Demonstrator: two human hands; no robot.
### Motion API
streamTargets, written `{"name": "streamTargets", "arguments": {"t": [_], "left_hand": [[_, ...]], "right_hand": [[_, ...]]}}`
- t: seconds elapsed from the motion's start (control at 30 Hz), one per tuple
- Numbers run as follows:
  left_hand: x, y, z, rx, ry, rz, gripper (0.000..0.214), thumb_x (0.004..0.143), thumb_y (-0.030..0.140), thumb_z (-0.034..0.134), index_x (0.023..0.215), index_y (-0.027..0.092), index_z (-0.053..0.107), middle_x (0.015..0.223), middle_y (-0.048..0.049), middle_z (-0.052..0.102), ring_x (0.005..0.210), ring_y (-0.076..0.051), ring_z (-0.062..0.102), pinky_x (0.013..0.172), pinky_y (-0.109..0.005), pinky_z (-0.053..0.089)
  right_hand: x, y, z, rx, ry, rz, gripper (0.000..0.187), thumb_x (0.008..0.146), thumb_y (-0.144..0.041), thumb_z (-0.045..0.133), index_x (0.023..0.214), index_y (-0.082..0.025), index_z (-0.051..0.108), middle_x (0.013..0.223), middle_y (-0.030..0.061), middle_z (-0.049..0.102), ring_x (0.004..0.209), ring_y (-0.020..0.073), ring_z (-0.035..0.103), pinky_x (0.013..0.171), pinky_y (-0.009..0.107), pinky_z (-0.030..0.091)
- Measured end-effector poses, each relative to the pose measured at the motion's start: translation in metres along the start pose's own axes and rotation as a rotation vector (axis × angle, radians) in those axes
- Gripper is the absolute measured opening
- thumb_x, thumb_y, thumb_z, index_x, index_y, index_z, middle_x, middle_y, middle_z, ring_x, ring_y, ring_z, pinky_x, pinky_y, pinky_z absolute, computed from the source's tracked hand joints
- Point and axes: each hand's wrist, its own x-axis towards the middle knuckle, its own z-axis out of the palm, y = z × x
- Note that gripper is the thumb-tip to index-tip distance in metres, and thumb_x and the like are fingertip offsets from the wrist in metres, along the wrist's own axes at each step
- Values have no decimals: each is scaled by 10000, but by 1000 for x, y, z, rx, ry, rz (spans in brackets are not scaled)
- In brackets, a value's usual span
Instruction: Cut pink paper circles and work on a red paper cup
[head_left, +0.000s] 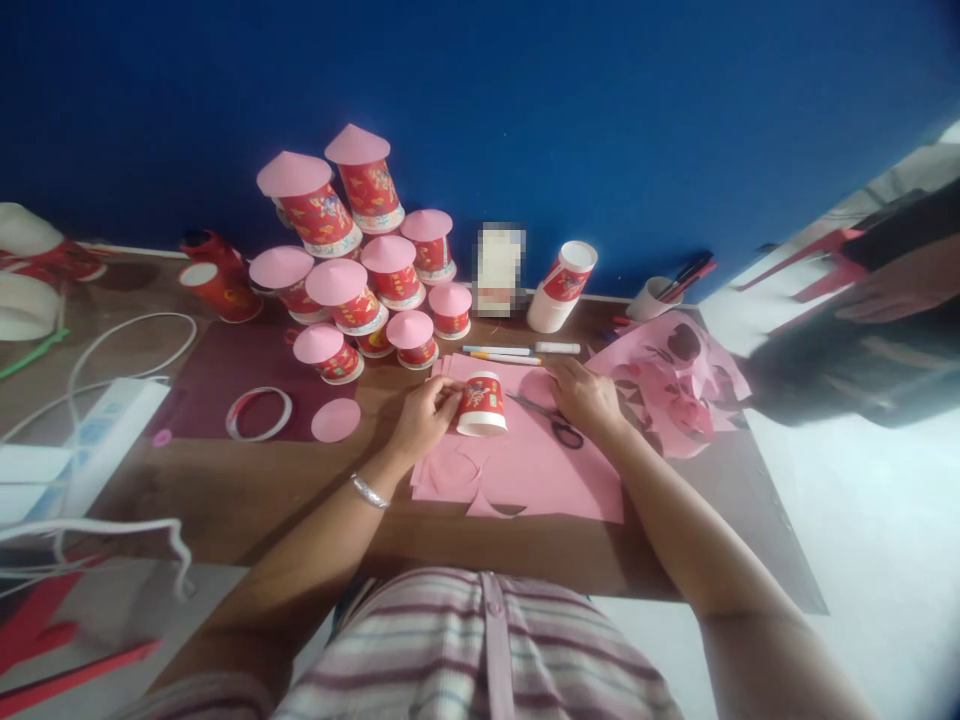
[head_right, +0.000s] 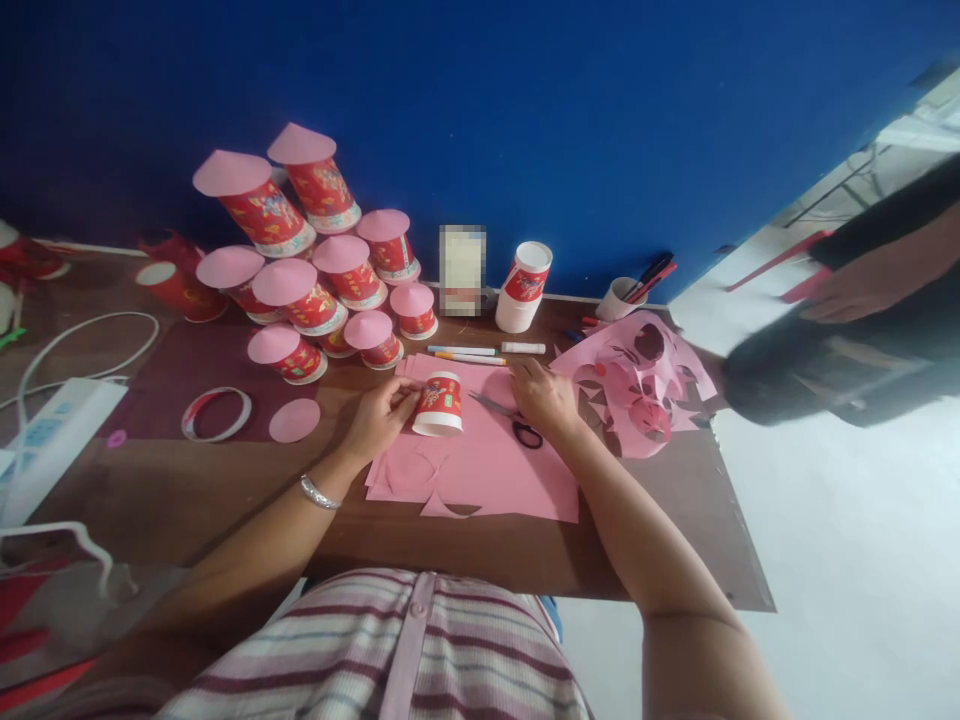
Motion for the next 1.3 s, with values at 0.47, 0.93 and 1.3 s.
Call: {"name": "streamTargets", "arguments": {"t": [0.47,0.93,1.3], "left_hand": [[1,-2,1,-18,12,-14,176,951,352,620,1013,203,692,1025,-86,815,913,-229,780,813,-353,613],[0,7,-3,27,31,-5,167,972,346,597,1011,205,678,1045,-88,811,964,-238,777,888,-373,610],[-25,38,-15,175,-9,152,251,994,383,648,1174,208,629,1037,-69,719,877,-181,715,784,-296,597]], "right_hand": [[11,32,-17,-156,-72,161,311,1053,-227,457,1046,-169,762,1017,116,735,759,186,601,570,340,193],[-1,1,-20,13,-66,42,316,1013,-255,512,1162,-189,783,1074,108,796,792,203,693,581,309,315],[-25,-53,-24,337,-20,-189,316,1082,-360,534,1208,-168,752,981,93,787,721,163,697,590,265,390]]}}
